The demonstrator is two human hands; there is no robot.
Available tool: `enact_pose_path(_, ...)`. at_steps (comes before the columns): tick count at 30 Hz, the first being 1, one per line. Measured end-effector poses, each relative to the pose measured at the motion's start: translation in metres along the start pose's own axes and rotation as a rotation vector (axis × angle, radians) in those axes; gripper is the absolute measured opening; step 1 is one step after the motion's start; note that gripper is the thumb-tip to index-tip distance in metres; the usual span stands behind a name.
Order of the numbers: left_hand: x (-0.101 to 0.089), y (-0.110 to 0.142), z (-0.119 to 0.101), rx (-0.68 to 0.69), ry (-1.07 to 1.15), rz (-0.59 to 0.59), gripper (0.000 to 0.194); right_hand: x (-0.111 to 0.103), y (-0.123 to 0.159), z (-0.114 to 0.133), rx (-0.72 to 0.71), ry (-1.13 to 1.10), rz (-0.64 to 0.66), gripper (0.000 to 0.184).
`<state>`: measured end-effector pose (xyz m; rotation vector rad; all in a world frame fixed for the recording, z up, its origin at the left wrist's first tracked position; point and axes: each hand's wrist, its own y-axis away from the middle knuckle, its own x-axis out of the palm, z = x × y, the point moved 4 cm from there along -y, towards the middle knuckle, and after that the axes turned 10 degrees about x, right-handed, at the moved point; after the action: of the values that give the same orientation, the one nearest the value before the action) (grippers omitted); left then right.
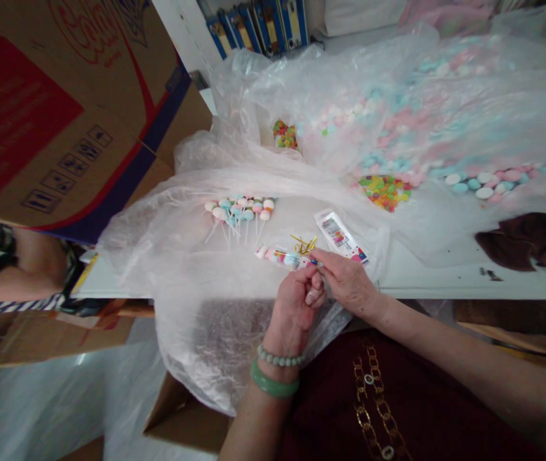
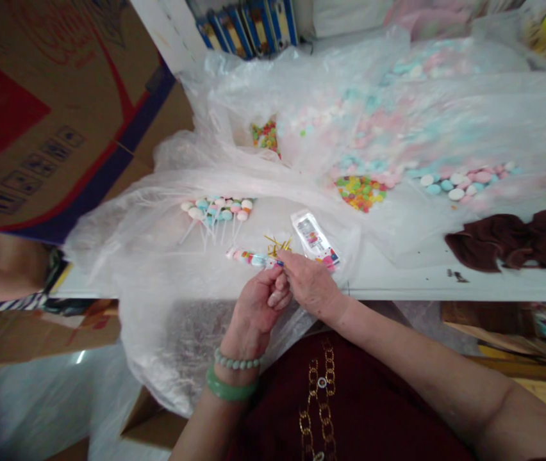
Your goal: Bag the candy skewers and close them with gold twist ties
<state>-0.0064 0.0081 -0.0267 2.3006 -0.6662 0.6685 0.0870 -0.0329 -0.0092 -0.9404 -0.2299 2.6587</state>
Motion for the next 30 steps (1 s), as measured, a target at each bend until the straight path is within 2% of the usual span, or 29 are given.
enact_pose_path(4, -0.001, 0.006, -0.009, 0.038, -0.041, 0.006, 0.009, -0.003, 0.001, 0.0, -0.106, -0.01, -0.019, 0.025)
enact_pose_path(7, -0.005, 0.009, -0.017, 0.119, -0.003, -0.034, 0.03, -0.006, 0.006, 0.0, -0.162, 0.048, -0.06, 0.027)
enact_pose_path(11, -0.01, 0.001, -0.016, 0.23, 0.078, -0.141, 0.022, -0.004, 0.011, 0.002, -0.253, 0.069, -0.095, 0.032)
enact_pose_path(15, -0.011, -0.007, -0.011, 0.373, 0.085, -0.219, 0.017, -0.001, 0.009, 0.003, -0.224, 0.045, -0.088, 0.029)
enact_pose_path(18, -0.008, -0.007, -0.007, 0.278, 0.151, -0.179, 0.015, -0.004, 0.006, 0.006, -0.151, 0.089, -0.077, 0.025)
enact_pose_path(20, -0.005, -0.005, -0.007, 0.205, 0.218, -0.156, 0.018, -0.007, 0.005, 0.013, -0.148, 0.204, -0.087, 0.023)
enact_pose_path(24, 0.003, -0.003, -0.01, 0.236, 0.333, -0.154, 0.017, -0.002, -0.001, 0.029, -0.207, 0.405, -0.067, 0.025)
enact_pose_path(27, 0.007, -0.001, -0.009, 0.211, 0.361, -0.129, 0.014, 0.004, -0.011, 0.029, -0.091, 0.237, -0.02, 0.025)
enact_pose_path(30, 0.003, 0.003, -0.01, 0.202, 0.295, -0.089, 0.015, 0.011, -0.021, 0.014, 0.267, -0.277, 0.138, 0.017)
